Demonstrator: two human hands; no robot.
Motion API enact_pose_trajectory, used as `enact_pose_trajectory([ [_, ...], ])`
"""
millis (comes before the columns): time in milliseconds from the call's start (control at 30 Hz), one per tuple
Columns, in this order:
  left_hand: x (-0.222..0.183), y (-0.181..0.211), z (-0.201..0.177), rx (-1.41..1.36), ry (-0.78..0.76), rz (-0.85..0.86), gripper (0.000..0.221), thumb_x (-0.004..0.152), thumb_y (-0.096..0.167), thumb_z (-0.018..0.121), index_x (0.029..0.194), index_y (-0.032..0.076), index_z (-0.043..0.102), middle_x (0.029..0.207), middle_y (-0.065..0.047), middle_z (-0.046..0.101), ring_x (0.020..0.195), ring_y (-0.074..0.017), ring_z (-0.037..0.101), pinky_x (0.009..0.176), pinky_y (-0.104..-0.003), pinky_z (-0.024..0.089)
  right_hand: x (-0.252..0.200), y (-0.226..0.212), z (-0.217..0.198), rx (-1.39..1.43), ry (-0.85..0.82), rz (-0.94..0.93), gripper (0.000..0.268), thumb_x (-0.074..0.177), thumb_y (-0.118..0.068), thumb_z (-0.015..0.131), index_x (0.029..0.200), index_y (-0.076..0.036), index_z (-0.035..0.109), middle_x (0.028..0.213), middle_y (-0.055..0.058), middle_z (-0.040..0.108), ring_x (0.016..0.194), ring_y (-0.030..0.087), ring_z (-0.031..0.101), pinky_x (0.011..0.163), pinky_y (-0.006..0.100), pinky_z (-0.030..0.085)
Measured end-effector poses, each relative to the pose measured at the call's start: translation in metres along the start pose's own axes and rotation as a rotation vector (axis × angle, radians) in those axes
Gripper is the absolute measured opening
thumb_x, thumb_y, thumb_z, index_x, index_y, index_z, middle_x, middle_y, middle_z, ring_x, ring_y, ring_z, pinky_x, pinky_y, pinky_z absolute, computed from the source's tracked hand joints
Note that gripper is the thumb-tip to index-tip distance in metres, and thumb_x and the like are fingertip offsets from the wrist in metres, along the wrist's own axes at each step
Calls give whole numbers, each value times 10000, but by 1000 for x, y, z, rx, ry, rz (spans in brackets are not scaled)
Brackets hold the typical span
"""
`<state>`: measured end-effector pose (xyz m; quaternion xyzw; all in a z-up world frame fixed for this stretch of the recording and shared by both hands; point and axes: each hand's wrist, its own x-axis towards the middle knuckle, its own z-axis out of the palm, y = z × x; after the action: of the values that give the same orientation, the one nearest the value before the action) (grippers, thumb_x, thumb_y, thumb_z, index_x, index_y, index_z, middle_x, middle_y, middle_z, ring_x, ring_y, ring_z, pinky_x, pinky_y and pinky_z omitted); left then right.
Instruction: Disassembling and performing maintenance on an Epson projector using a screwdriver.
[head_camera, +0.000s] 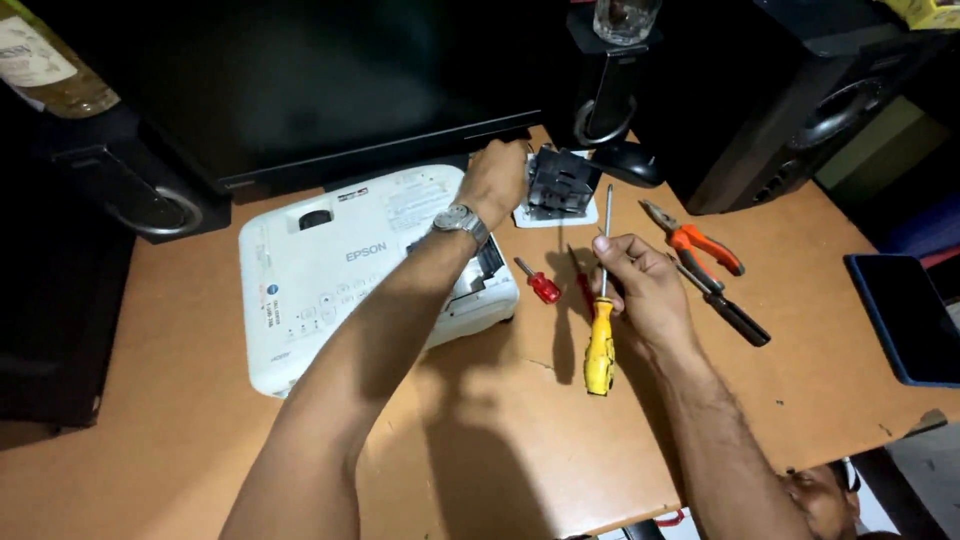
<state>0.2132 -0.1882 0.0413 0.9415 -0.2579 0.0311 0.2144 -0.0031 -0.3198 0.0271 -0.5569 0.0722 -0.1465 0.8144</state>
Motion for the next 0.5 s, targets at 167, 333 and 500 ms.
enact_pose_trajectory([
  [167, -91, 36, -55, 61, 186, 138, 419, 793, -29, 725, 1208, 10, 681, 965, -233, 720, 977, -430, 724, 748, -477, 651, 0, 23, -5, -70, -116, 33, 187, 977, -167, 721, 942, -15, 619, 554, 125, 579, 322, 59, 385, 363, 181, 323],
  [333, -197, 34, -50, 251, 966, 595, 310, 1054, 146, 425, 1149, 83, 713, 1128, -126, 670, 869, -306, 628, 930, -395, 535, -15, 28, 2, -202, -333, 86, 183, 941, -170, 721, 923, -9, 638, 477, 123, 543, 299, 74, 355, 354, 190, 274],
  [500, -249, -7, -41, 230, 547, 673, 155, 1018, 40, 518, 1122, 77, 627, 992, -95, 608, 1146, -281, 602, 1027, -442, 439, -35, 22, 21, -366, -553, 171, 163, 882, -124, 726, 891, 38, 707, 443, 118, 554, 349, 93, 386, 384, 232, 287],
])
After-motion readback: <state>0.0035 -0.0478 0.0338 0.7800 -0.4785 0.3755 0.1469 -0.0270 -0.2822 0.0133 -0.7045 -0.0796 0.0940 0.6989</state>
